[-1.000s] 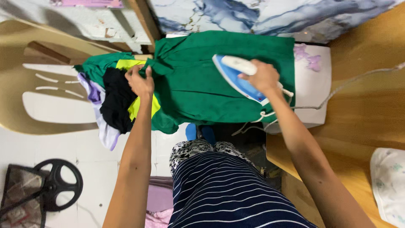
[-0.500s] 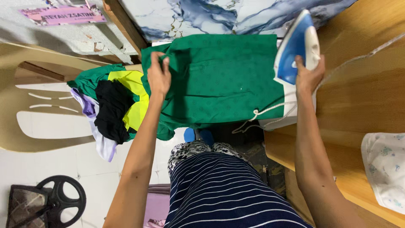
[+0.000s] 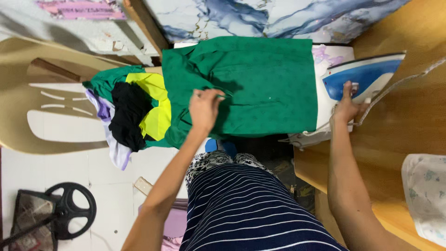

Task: The person irons a green patterned shirt on a wooden table. They repeatedly smooth the fabric with their hands and use a blue and white iron to press different sections, including the front, sleeves, and collar. The person adjusts the shirt's position several times to ensure even ironing.

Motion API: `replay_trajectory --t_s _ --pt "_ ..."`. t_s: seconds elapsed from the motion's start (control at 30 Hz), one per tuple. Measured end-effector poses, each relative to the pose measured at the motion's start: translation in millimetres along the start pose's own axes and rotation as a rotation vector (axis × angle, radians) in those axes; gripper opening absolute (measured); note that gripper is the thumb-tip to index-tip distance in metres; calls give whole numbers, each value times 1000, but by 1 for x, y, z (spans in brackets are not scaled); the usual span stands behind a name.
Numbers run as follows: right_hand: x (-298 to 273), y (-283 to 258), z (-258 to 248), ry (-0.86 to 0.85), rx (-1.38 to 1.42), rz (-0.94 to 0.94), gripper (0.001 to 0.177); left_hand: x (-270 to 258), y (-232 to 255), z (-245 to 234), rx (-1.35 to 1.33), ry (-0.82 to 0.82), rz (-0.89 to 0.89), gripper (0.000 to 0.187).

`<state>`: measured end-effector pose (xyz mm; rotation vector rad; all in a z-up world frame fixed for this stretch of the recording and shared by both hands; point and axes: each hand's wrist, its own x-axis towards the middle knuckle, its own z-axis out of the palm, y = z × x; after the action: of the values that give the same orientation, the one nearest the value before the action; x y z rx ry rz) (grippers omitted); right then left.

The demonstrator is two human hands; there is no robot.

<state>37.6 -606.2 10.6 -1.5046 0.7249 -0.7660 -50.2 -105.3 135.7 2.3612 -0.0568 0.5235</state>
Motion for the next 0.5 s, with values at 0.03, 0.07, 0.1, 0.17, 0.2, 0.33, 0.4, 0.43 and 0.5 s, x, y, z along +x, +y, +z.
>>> replay_trajectory --t_s 0.03,0.07,0.1,0.17,0.2,0.33,0.4,0.43,0.5 --pt "-6 -5 3 55 -44 56 113 -8 2 10 6 -2 -14 13" --pt "-13 -10 6 108 -89 112 113 -16 4 20 13 -5 -29 14" --pt "-21 -16 10 162 -135 167 114 -23 4 27 20 -7 -45 15" --pt "-41 -31 21 143 63 221 107 -34 4 38 9 -22 -59 16" --pt "-53 -41 27 133 162 248 104 -38 4 41 3 -29 -65 16" --pt "-115 -72 59 117 -73 647 90 -45 -1 42 46 43 23 18" --pt "-153 -75 82 -111 -104 620 75 -47 -1 37 69 100 76 18" --pt "-171 -76 94 -225 -118 603 68 -49 -1 33 62 114 78 18" --pt "-211 -80 117 -450 -147 566 53 -55 0 24 46 140 82 17"
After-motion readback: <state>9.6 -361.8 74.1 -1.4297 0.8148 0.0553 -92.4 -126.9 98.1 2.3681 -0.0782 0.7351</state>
